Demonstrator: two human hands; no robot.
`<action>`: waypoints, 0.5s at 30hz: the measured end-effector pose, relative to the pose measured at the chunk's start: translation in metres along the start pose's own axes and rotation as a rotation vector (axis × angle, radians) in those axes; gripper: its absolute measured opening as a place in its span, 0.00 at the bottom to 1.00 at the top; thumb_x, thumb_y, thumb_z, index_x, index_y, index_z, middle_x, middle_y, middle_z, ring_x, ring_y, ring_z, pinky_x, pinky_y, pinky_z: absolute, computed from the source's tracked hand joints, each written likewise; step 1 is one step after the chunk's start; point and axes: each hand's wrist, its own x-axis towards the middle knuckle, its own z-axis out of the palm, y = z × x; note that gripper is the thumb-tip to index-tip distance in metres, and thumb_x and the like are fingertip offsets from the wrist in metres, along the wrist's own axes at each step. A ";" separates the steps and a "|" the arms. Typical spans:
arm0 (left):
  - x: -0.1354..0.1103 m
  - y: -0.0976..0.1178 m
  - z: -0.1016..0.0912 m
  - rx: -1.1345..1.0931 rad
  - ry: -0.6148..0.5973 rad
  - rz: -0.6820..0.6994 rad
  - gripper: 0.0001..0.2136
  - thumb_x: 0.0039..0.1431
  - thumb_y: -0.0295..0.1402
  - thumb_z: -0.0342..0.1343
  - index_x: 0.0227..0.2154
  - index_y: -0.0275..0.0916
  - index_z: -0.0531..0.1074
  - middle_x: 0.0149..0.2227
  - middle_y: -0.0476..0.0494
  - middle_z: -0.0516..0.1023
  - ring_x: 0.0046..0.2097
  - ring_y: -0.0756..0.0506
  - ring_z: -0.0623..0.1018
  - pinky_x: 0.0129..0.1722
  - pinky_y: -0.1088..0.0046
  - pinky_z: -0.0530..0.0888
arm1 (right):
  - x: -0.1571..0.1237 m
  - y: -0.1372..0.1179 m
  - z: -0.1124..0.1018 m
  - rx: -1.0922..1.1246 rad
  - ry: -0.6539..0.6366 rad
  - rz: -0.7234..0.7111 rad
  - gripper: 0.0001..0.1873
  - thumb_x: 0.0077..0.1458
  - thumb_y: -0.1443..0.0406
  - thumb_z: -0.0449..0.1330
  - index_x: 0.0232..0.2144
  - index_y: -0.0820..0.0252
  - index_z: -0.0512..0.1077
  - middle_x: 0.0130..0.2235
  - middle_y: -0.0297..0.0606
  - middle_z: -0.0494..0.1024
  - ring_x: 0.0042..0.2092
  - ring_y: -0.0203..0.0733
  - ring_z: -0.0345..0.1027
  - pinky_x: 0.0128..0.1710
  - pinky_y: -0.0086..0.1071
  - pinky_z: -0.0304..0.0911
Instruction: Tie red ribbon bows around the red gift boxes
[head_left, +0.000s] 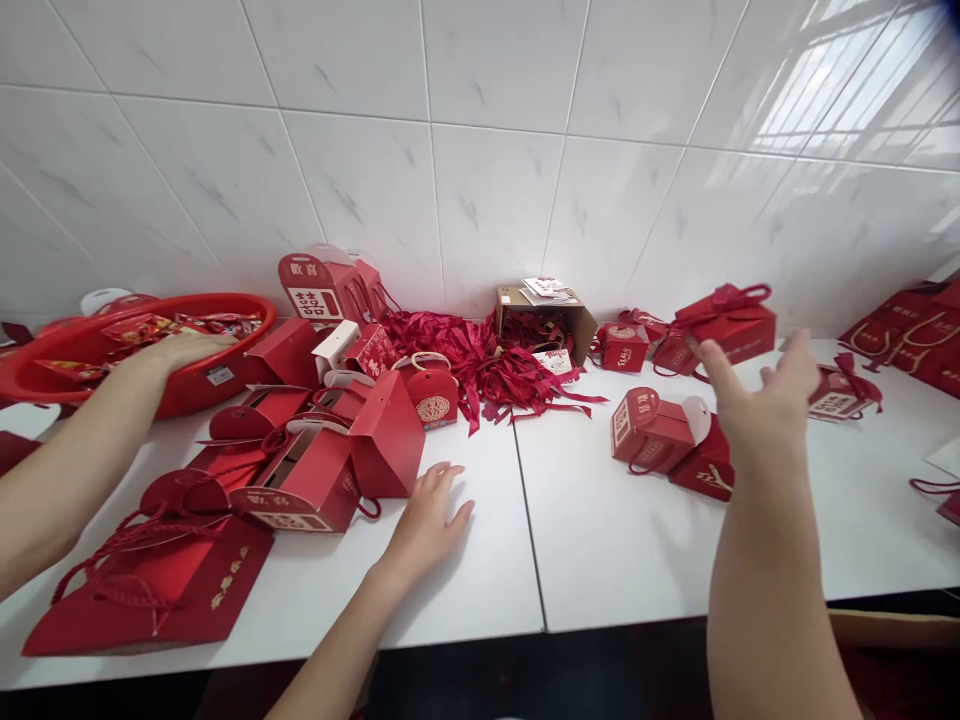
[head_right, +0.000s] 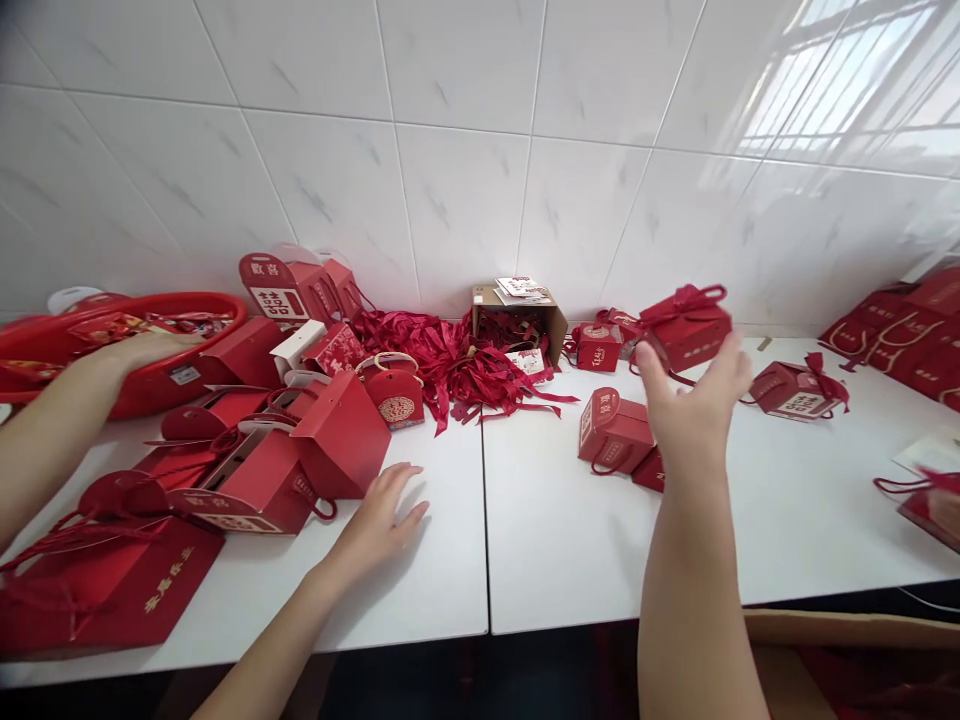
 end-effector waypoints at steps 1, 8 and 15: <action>0.009 0.003 0.004 0.012 -0.005 0.023 0.15 0.59 0.34 0.52 0.49 0.39 0.67 0.57 0.32 0.65 0.59 0.33 0.65 0.54 0.49 0.67 | -0.008 -0.002 0.008 0.021 0.003 0.054 0.51 0.51 0.47 0.59 0.67 0.60 0.40 0.67 0.55 0.37 0.65 0.59 0.46 0.58 0.48 0.56; 0.073 0.016 0.025 0.037 0.091 0.123 0.14 0.63 0.36 0.50 0.47 0.35 0.70 0.55 0.37 0.68 0.57 0.35 0.68 0.53 0.51 0.68 | -0.118 0.002 0.080 0.353 -0.543 0.250 0.33 0.52 0.50 0.60 0.57 0.55 0.60 0.63 0.51 0.56 0.62 0.59 0.54 0.54 0.53 0.61; 0.036 0.046 0.016 -0.013 0.016 0.193 0.12 0.64 0.26 0.44 0.32 0.37 0.73 0.34 0.46 0.75 0.38 0.46 0.76 0.40 0.68 0.74 | -0.175 -0.011 0.112 0.610 -0.903 0.417 0.20 0.64 0.50 0.44 0.44 0.51 0.70 0.47 0.45 0.77 0.50 0.47 0.73 0.44 0.35 0.72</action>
